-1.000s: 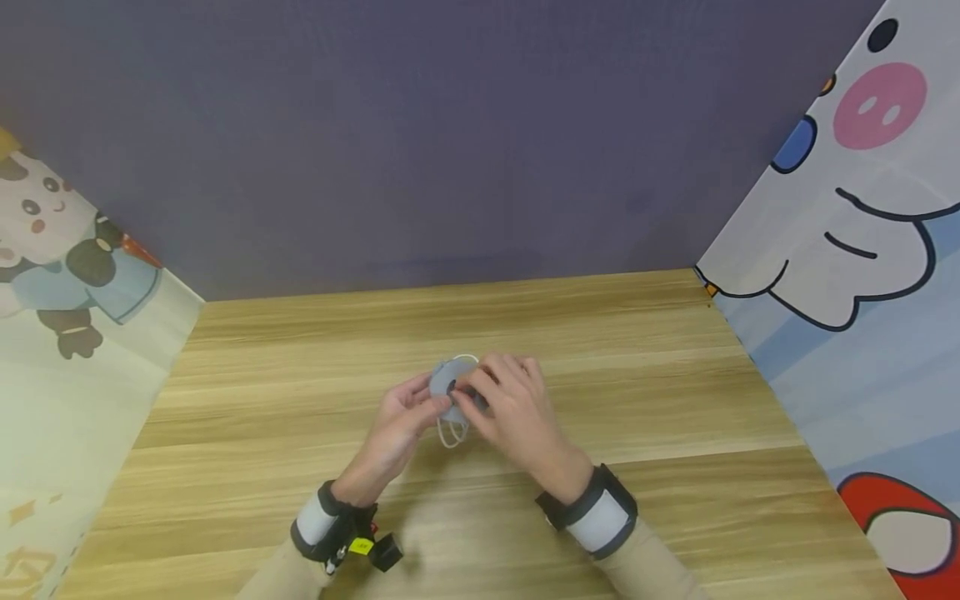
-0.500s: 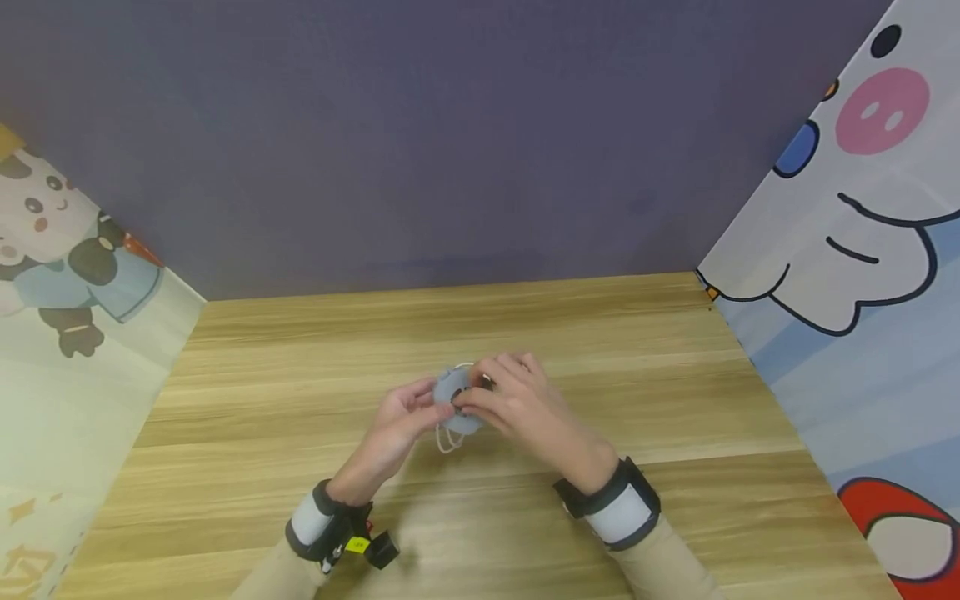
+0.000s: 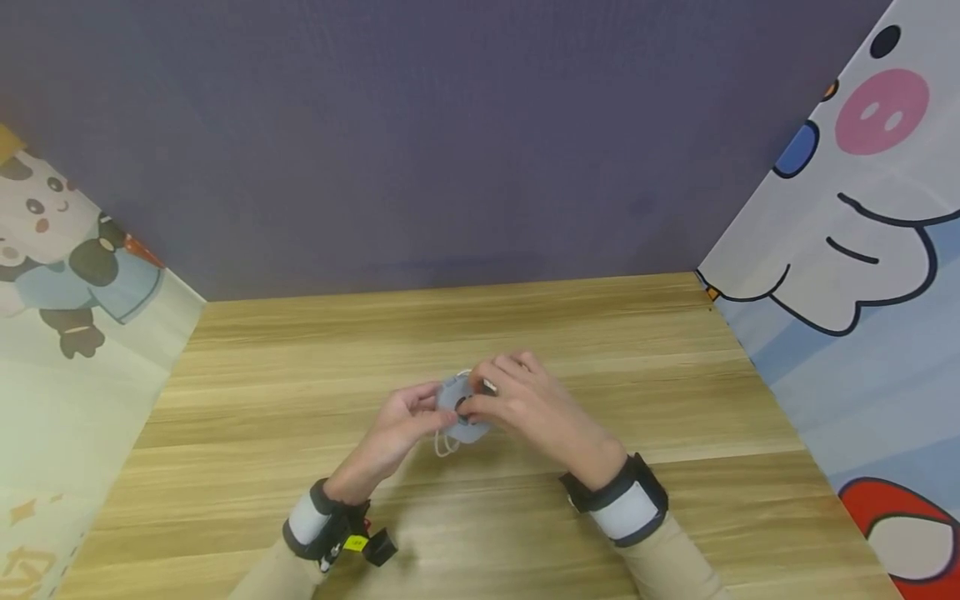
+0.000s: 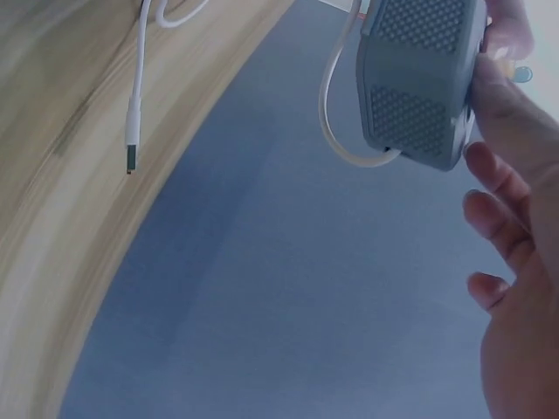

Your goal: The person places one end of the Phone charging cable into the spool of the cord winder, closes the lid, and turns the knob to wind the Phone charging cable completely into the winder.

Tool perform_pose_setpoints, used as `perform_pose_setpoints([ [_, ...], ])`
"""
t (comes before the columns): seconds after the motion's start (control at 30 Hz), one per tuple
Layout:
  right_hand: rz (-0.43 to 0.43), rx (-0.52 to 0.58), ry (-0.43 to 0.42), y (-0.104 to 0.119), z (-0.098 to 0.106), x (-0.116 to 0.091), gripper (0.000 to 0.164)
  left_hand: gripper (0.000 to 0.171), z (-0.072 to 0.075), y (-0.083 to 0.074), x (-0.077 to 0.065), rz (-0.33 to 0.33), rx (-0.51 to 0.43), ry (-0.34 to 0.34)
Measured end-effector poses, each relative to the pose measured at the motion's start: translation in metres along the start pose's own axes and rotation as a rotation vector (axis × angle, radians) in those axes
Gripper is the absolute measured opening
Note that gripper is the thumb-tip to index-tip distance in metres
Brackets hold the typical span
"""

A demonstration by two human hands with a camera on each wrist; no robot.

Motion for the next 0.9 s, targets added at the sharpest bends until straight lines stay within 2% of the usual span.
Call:
perform_pose_setpoints([
  [0.17, 0.092, -0.160, -0.038, 0.007, 0.003, 0.002, 0.038, 0.057, 0.000, 0.002, 0.000, 0.023, -0.011, 0.039],
  [0.27, 0.134, -0.219, -0.078, 0.011, 0.006, 0.002, 0.036, 0.056, -0.001, 0.002, 0.000, 0.028, -0.034, 0.062],
  [0.6, 0.149, -0.239, -0.105, 0.012, 0.006, 0.001, 0.029, 0.058, -0.001, 0.001, -0.001, 0.046, -0.062, 0.067],
  [0.77, 0.124, -0.224, -0.140, 0.011, 0.006, 0.001, 0.015, 0.057, -0.001, 0.002, -0.002, 0.040, -0.059, 0.060],
  [0.9, 0.082, -0.233, -0.160, 0.010, 0.006, 0.002, 0.032, 0.057, -0.002, 0.001, -0.002, 0.036, -0.062, 0.053],
])
Point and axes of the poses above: each hand's wrist, its own x-axis towards the middle knuckle, its own z-axis out of the back of the hand, y = z × x, the point moved 8 cm from there along x, towards the middle knuckle, and after that the axes turned 3 degrees about -x, right-handed, at the moved point
